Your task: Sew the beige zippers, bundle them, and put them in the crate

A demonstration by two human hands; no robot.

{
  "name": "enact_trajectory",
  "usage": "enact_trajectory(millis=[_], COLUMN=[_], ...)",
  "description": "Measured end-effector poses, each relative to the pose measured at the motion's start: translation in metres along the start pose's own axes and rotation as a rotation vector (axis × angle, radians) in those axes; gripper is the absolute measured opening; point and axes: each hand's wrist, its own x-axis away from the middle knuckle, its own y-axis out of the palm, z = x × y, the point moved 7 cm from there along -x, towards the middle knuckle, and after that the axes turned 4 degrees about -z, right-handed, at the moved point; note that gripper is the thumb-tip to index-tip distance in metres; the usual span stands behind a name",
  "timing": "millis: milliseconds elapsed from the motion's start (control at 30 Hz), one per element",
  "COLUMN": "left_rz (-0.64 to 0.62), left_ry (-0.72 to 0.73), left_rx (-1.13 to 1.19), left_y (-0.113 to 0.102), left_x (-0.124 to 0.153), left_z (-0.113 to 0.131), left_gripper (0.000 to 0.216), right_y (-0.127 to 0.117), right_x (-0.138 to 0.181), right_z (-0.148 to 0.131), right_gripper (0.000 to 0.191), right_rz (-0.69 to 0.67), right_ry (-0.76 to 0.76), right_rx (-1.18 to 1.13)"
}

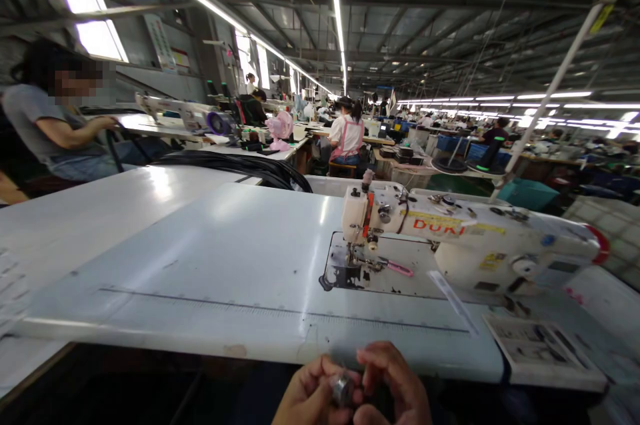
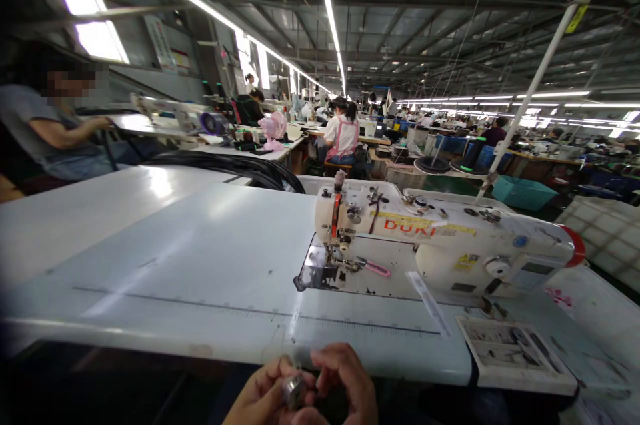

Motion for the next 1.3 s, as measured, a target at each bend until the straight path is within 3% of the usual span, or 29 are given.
enact_trajectory(millis=[100,200,333,567,900,1300], left_rz=[-0.030,-0.042,-0.042,-0.071,-0.132,0.000], left_ry=[0.098,0.152,0.168,0.189,0.235,0.332], left_rx=[0.023,-0.005,-0.046,0.025,0.040,-0.172], left_y=[0.013,0.019,0.023,0.032,0.032,0.026], left_x=[0.000,0.001,-0.001,0.000,0.004,0.009], left_z=[0.010,0.014,0.017,0.027,0.029,0.041], left_gripper=[0.024,0.016,0.014,0.015,0.031,0.035], right_y=[0.000,-0.006,-0.009,-0.011,-0.009,-0.004], right_x=[0.000,-0.001,-0.006,-0.013,-0.010,-0.008], right_z=[-0.010,-0.010,-0.013,-0.018,-0.017,-0.012], right_gripper=[0.049,0.034,0.022,0.025,0.036,0.030], right_rz=[0.002,0.037,0.032,0.026,0.048,-0.014], right_ry=[0.019,0.087,0.054,-0.003,-0.040,-0.013], right_rx=[0.139,0.299,0.358,0.433,0.445,0.486])
